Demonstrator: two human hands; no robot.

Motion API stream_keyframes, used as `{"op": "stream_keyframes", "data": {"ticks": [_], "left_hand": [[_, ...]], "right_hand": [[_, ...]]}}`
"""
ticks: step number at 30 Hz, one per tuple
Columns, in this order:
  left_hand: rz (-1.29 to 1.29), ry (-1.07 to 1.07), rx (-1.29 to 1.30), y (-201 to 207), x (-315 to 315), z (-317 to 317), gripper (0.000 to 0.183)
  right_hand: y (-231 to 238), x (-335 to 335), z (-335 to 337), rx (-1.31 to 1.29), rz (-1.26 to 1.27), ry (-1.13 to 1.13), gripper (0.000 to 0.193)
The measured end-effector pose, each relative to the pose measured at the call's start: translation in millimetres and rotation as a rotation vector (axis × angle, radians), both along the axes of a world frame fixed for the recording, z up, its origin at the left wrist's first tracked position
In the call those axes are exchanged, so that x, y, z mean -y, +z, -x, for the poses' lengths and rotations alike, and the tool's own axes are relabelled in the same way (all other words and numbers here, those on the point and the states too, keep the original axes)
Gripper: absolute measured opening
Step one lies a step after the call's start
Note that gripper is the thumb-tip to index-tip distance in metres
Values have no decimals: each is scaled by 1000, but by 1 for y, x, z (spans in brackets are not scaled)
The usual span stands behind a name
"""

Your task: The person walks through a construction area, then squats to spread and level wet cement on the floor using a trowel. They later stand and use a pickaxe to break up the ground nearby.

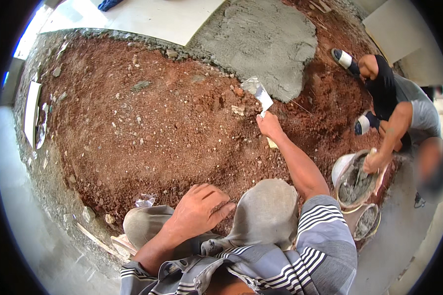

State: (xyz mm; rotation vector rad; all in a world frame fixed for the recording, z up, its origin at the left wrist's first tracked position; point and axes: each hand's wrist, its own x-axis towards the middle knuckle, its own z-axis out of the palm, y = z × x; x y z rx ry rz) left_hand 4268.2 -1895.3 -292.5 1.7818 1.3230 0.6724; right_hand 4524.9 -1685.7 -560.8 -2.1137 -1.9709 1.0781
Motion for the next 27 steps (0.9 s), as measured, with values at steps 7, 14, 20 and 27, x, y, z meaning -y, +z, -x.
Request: {"op": "stream_keyframes", "data": {"ticks": [7, 14, 20, 27], "left_hand": [[11, 0, 0, -14, -17, -1, 20], [67, 37, -27, -13, -27, 4, 20], [90, 63, -47, -13, -21, 9, 19], [51, 65, -11, -1, -7, 12, 19]], "right_hand": [[14, 92, -21, 43, 110, -31, 43], [52, 75, -39, 143, -8, 81, 43], [8, -56, 28, 81, -113, 118, 46], [-5, -30, 40, 58, 22, 106, 45]]}}
